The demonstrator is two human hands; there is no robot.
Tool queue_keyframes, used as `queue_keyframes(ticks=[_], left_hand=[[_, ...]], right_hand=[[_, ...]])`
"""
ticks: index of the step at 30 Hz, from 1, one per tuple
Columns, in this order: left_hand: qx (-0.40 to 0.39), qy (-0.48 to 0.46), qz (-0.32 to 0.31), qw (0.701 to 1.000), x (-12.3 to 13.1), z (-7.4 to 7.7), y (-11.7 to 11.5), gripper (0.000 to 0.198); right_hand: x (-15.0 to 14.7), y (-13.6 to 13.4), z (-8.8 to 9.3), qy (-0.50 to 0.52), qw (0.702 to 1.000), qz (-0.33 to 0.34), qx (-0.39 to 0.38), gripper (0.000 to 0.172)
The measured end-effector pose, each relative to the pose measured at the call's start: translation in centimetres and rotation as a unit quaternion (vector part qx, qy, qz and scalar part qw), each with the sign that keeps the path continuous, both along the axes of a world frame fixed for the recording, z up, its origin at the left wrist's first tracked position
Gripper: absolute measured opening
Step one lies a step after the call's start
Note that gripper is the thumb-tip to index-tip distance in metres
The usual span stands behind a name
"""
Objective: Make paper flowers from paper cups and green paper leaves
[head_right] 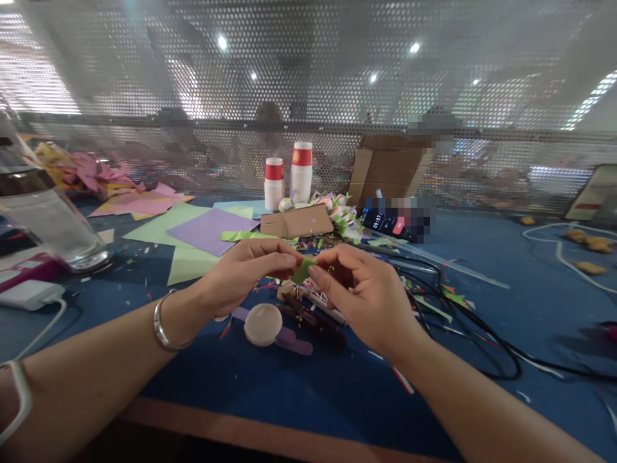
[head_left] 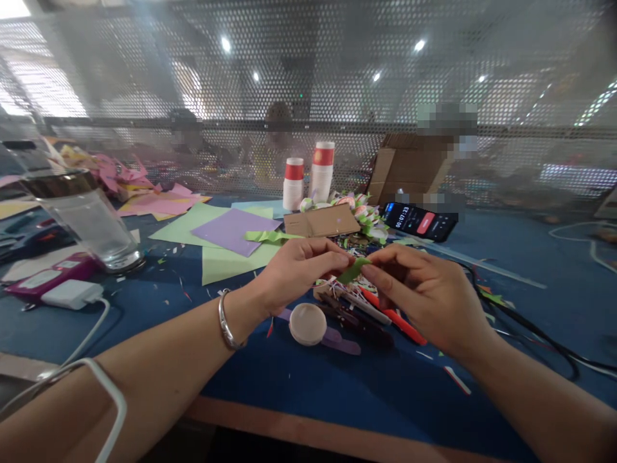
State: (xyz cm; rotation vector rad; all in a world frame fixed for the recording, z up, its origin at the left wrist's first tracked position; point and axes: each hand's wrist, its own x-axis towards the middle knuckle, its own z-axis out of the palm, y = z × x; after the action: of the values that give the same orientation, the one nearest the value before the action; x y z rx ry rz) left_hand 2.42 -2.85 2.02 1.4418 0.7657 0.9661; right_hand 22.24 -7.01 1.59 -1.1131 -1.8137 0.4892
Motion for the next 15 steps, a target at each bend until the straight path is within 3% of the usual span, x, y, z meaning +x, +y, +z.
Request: queue_keyframes(ticks=[8,11,15], left_hand=[[-0.04,-0.001,-0.062,0.997,-0.23,-0.48,0.4,0.038],[-0.083,-0.035,-0.052,0.995,-0.07,-0.51,0.37,0.038],[-0.137,-0.082,0.005,0.987,0.09,-0.47,0.37,0.03]], right_hand=[[-0.07,0.22,-0.06,0.007,1.0,0.008,-0.02,0.017],[0.02,0.12,-0.42,-0.014,0.999,-0.025,0.041,0.011],[0.18,-0.12,-0.59,-0.104,0.98,-0.047,0.165,0.009]])
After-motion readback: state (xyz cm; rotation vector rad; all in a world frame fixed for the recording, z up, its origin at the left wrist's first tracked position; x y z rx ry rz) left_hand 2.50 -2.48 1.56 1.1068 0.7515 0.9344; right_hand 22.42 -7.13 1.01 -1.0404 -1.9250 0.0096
